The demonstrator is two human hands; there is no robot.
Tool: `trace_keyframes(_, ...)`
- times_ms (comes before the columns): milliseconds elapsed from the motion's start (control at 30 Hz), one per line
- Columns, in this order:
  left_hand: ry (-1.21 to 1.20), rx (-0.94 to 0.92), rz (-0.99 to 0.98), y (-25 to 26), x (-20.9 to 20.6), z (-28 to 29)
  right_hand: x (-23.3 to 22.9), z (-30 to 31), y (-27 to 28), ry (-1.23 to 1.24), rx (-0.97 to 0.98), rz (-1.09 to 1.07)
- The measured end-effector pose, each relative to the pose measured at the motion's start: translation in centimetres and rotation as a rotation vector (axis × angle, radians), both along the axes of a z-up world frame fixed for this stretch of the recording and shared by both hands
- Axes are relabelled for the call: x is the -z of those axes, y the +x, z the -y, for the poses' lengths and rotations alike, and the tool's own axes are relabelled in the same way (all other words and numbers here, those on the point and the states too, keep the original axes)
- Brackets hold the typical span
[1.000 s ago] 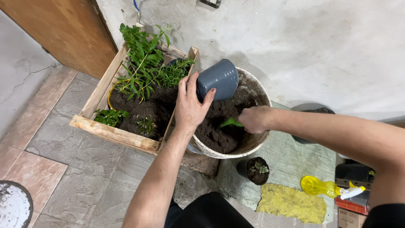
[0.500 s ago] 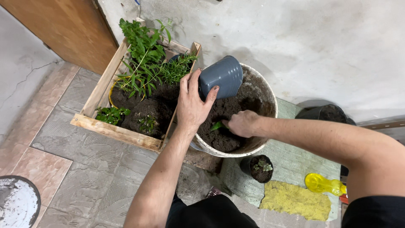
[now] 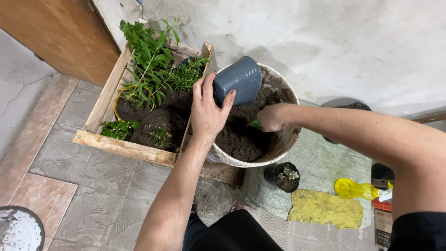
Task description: The person scoops soil from a large white bucket into small black nursery pots using a hand trowel, then places plant cuttings into the pots by hand and sprays the plants with water from a spray bottle.
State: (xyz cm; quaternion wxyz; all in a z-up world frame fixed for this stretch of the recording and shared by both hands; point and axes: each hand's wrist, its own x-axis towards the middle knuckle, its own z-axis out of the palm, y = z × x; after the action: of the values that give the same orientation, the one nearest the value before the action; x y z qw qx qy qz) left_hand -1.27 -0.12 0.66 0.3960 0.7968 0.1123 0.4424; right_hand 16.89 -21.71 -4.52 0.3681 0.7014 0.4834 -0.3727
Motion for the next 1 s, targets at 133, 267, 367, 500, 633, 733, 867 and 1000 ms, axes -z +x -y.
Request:
trace_keyframes(133,-0.004,-0.003,0.007,0.5,0.7,-0.2,-4.2,-4.6,-3.8,0.26,0.393,-0.227)
trace_keyframes(267,0.006,-0.025,0.021,0.4,0.5,-0.1,-3.7,-2.3,-3.2,0.179,0.285,0.147)
trace_keyframes(367,0.02,-0.01,0.022,0.3,0.3,-0.4,-5.2,0.9,-1.9,0.159,0.333,0.124)
trace_keyframes(500,0.068,-0.02,0.0,0.7,0.4,-0.3,-7.5,-0.2,-3.1,0.178,0.37,0.164)
trace_keyframes(633,0.16,0.021,0.002,0.8,0.5,-0.7,0.2,-3.9,-3.0,0.174,0.371,0.057)
trace_keyframes(733,0.287,0.017,-0.018,0.1,0.6,-0.7,-0.5,-4.7,-4.6,0.2,0.505,0.096)
trace_keyframes(867,0.431,0.04,-0.071,1.0,1.3,-1.2,-11.7,-3.0,-12.1,0.495,0.438,0.286)
trace_keyframes(1000,0.701,0.349,-0.345,0.5,-1.2,-1.5,-15.3,1.2,-18.8,0.93,0.504,0.381)
